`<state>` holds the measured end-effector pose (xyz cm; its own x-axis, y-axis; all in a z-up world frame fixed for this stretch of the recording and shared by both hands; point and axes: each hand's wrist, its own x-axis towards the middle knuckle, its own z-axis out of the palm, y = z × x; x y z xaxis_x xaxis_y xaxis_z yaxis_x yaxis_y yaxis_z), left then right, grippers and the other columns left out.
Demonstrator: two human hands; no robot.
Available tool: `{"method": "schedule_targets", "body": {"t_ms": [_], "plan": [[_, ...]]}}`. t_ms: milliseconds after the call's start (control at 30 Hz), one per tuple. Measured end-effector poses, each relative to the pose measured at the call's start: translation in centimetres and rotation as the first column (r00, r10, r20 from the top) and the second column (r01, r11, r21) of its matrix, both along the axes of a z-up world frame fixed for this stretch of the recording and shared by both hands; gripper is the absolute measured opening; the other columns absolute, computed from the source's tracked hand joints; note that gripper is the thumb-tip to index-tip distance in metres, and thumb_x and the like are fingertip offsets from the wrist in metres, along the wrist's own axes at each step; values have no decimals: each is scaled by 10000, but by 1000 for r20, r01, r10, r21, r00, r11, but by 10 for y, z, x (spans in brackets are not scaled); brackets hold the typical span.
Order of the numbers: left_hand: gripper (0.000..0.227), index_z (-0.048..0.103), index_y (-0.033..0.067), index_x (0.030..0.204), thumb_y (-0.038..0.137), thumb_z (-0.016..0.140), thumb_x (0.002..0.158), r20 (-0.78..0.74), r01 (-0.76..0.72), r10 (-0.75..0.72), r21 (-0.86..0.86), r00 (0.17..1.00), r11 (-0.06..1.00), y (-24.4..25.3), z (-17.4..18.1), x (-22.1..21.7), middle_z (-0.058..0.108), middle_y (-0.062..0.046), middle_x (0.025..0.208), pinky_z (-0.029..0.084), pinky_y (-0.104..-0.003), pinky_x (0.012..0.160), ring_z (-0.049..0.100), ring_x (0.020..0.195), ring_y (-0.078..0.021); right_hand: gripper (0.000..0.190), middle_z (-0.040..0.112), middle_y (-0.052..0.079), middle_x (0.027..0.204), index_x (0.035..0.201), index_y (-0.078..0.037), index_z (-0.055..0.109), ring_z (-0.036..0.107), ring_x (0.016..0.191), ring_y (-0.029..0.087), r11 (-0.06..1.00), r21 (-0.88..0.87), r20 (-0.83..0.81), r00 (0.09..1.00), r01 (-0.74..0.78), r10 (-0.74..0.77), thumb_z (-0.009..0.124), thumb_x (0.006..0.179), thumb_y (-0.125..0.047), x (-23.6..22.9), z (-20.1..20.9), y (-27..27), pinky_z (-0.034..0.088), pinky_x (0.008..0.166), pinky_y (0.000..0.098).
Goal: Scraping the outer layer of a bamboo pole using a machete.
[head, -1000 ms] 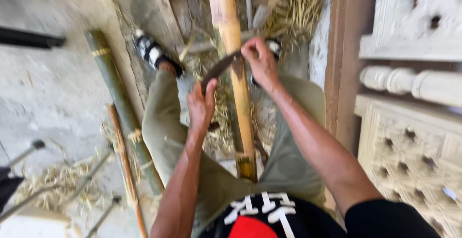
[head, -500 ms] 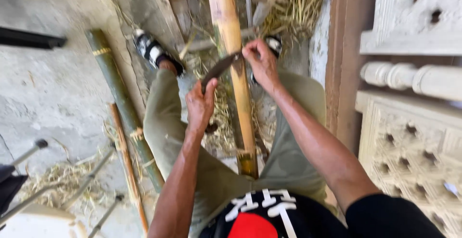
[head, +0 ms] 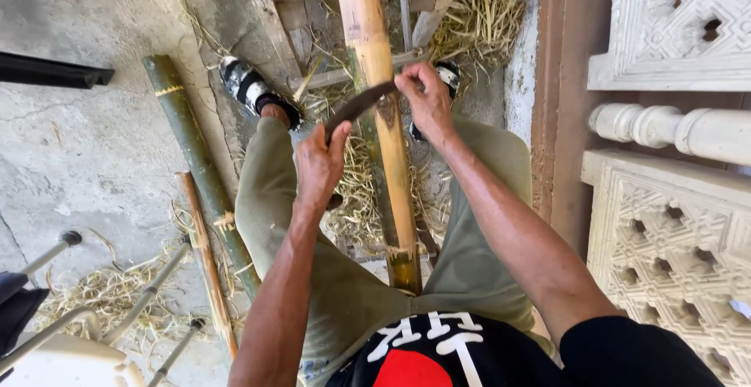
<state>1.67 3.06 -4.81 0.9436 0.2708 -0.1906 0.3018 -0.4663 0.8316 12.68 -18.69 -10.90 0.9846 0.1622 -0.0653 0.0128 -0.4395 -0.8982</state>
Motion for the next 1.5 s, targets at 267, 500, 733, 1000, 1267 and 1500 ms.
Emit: {"method": "schedule_targets", "body": {"t_ms": [267,500,733,1000,1267,1500], "plan": [[457,621,3,813,409,679,1014,-16,-2,1,-39,1000,999,4,-3,0,553,-107,531,395,-423,398,502,414,-187,123,625,-8,933,981,-93,609,600,881,118,999,29,-17,1000,20,-20,666,1039,-186,-5,-11,-1,533,787,299],[452,604,22,826,403,703,1048,85,77,-88,117,992,990,9,-6,-9,575,-155,563,411,-445,449,572,463,-318,134,636,-16,884,1004,-99,634,577,837,117,999,40,-100,995,19,-15,698,1033,-214,-18,-1,-13,510,736,307],[148,650,26,1139,83,634,1003,262,311,-417,364,870,878,20,18,-17,674,-132,858,460,-429,688,621,724,-304,137,677,-18,1007,1045,-112,647,661,925,109,918,357,-499,866,171,33,699,1005,-233,-7,32,-8,637,817,336],[466,666,-6,1224,335,712,909,193,444,-546,397,815,803,5,50,-25,605,-115,810,453,-432,714,620,758,-294,252,633,50,878,1153,-14,579,588,663,104,962,156,-655,752,224,-69,725,998,-148,-33,7,-36,551,552,247],[568,622,86,752,621,676,938,52,432,-482,369,874,823,-3,30,-35,633,-108,681,488,-462,630,626,606,-299,151,663,33,811,1050,-62,586,641,614,94,908,293,-684,729,299,-20,673,984,-168,-50,18,-34,583,549,261],[641,608,85,643,665,705,898,10,440,-491,427,871,790,15,17,-14,601,-81,550,454,-451,476,564,417,-255,293,556,-10,747,908,-77,560,537,542,68,981,153,-519,855,116,-20,555,1086,-310,-41,28,-1,483,446,245]]}}
